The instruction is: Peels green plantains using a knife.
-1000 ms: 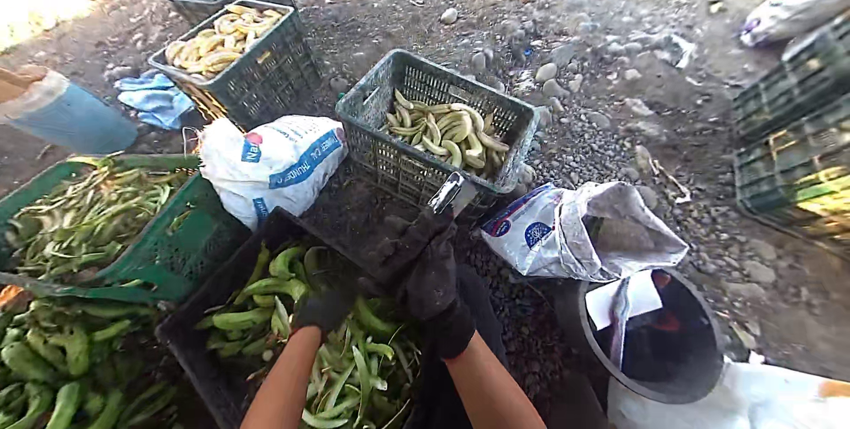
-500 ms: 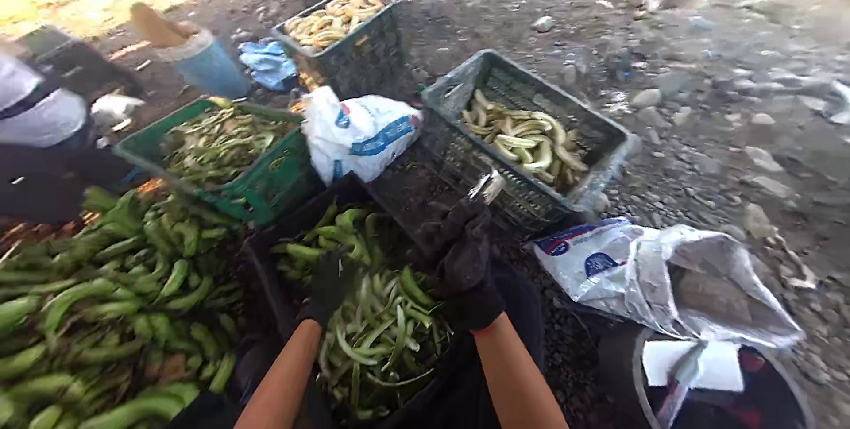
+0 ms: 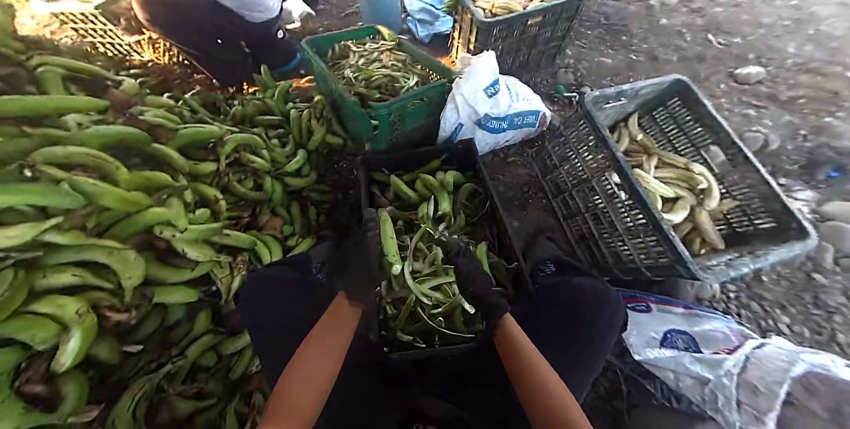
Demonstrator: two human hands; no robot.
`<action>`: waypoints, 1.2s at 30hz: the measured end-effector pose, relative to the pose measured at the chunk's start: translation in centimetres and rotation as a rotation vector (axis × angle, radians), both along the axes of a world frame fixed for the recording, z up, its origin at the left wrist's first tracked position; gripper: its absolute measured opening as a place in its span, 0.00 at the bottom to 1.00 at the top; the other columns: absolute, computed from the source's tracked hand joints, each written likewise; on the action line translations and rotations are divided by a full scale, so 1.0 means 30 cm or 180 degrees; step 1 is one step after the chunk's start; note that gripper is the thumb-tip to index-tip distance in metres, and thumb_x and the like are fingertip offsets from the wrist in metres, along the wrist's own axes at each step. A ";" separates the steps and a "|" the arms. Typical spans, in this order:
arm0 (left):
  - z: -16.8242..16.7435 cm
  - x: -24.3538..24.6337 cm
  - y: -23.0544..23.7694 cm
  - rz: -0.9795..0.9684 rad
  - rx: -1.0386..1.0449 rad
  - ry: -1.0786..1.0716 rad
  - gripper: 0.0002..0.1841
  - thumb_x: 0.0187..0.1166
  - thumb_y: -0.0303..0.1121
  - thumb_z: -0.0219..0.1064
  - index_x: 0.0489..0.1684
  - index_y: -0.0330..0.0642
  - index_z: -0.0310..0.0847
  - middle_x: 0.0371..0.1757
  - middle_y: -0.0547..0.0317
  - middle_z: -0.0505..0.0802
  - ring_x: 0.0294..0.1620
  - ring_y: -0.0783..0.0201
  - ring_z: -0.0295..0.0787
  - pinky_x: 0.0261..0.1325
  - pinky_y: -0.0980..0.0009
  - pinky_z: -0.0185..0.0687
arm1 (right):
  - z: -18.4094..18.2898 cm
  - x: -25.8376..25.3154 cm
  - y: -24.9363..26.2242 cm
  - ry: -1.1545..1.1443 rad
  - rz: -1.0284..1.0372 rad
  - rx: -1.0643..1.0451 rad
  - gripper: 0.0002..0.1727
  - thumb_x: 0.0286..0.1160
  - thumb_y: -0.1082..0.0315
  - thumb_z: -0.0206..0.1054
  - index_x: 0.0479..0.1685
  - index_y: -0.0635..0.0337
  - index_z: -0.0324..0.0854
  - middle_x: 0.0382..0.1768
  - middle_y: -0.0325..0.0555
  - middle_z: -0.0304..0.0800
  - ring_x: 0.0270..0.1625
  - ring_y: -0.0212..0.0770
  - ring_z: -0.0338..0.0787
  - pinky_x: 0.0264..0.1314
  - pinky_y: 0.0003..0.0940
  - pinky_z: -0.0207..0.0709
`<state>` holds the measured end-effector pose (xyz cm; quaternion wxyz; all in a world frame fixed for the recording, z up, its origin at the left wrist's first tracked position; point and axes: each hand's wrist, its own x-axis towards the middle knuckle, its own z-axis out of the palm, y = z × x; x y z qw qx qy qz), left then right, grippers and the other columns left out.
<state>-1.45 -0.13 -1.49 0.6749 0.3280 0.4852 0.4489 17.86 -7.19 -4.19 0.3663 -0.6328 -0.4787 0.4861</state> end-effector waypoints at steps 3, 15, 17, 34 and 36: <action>-0.032 -0.011 -0.037 -0.0069 0.0403 0.0505 0.33 0.95 0.51 0.29 0.76 0.36 0.70 0.47 0.51 0.90 0.40 0.67 0.87 0.45 0.67 0.87 | -0.041 -0.088 -0.037 -0.0717 0.0180 -0.0094 0.31 0.84 0.37 0.49 0.61 0.49 0.87 0.44 0.44 0.92 0.49 0.44 0.89 0.55 0.55 0.79; -0.021 0.068 -0.046 -0.0271 -0.0226 0.0138 0.24 0.97 0.43 0.34 0.62 0.35 0.74 0.33 0.55 0.87 0.27 0.66 0.85 0.30 0.69 0.85 | 0.047 -0.113 0.044 -0.1706 -0.0381 -0.0739 0.33 0.80 0.33 0.53 0.71 0.41 0.84 0.66 0.55 0.87 0.73 0.60 0.81 0.68 0.66 0.72; 0.032 0.067 -0.074 -0.0690 -0.0199 0.0749 0.28 0.96 0.47 0.34 0.71 0.37 0.74 0.40 0.52 0.88 0.30 0.64 0.86 0.34 0.66 0.85 | 0.063 -0.072 0.111 -0.1615 -0.0605 -0.0817 0.32 0.84 0.34 0.50 0.61 0.47 0.88 0.57 0.53 0.91 0.65 0.57 0.86 0.65 0.65 0.74; -0.005 0.036 -0.067 -0.0938 0.0417 0.0812 0.27 0.96 0.40 0.33 0.74 0.31 0.70 0.48 0.49 0.88 0.43 0.65 0.85 0.51 0.66 0.85 | 0.088 -0.078 0.118 -0.2034 -0.0532 -0.0476 0.30 0.83 0.35 0.52 0.62 0.45 0.87 0.55 0.58 0.91 0.64 0.63 0.86 0.59 0.70 0.74; -0.001 0.041 -0.064 -0.0620 0.0486 0.0552 0.25 0.93 0.39 0.32 0.66 0.32 0.73 0.34 0.56 0.89 0.31 0.68 0.86 0.37 0.70 0.87 | 0.108 -0.068 0.142 -0.1966 -0.0531 -0.0408 0.32 0.82 0.32 0.51 0.64 0.42 0.87 0.54 0.56 0.91 0.63 0.62 0.86 0.56 0.69 0.74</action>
